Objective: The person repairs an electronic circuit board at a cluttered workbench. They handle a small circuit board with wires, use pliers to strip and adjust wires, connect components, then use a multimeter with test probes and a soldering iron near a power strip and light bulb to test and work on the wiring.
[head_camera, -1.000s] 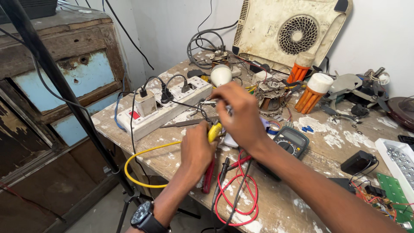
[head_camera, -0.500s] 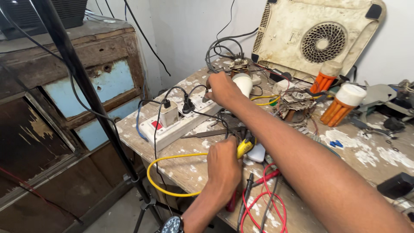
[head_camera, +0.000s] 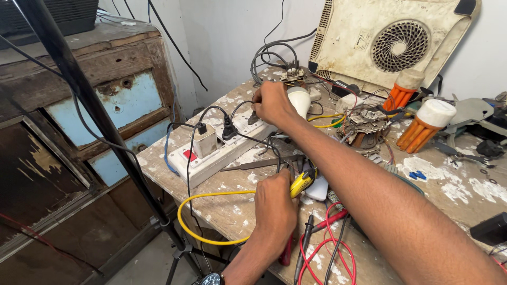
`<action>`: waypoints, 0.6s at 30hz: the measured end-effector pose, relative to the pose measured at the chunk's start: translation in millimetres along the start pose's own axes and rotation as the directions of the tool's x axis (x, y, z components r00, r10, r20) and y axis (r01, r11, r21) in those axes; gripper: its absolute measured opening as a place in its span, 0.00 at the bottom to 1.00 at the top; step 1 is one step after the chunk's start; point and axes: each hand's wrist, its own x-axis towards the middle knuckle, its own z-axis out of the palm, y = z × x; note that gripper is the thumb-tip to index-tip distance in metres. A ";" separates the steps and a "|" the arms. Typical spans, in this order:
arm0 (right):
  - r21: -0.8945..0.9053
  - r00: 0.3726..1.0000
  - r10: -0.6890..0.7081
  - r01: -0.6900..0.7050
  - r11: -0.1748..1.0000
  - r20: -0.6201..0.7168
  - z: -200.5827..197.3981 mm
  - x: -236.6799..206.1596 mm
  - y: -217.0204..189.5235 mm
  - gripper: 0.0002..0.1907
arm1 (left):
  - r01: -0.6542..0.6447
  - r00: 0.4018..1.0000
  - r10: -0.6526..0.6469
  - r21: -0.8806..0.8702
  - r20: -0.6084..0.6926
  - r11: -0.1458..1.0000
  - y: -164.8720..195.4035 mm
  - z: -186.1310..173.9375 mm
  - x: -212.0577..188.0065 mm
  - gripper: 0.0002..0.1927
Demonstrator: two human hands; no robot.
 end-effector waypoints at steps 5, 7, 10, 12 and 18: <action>-0.150 0.996 -0.089 0.088 0.985 0.005 7.1 -7.0 -1.3 0.06 | -0.002 1.000 0.002 0.003 0.003 1.000 1.1 -0.5 -0.6 0.11; -0.207 0.988 -0.146 0.153 0.966 0.052 7.3 -8.2 -1.0 0.06 | 0.004 1.000 -0.004 0.001 0.007 1.000 1.8 -0.5 -1.5 0.10; -0.110 0.993 -0.115 0.118 0.987 0.033 0.7 -5.2 1.4 0.06 | -0.010 1.000 0.010 -0.007 0.001 1.000 2.5 -1.4 -1.8 0.10; -0.001 0.999 -0.029 0.029 1.000 -0.014 -2.4 -4.1 0.8 0.07 | -0.013 1.000 0.013 -0.001 -0.001 1.000 2.3 -1.7 -1.8 0.10; -0.183 0.952 -0.304 0.291 0.939 -0.045 -8.8 -7.0 -18.9 0.06 | -0.021 1.000 0.021 0.012 0.004 1.000 -1.0 2.8 -1.5 0.10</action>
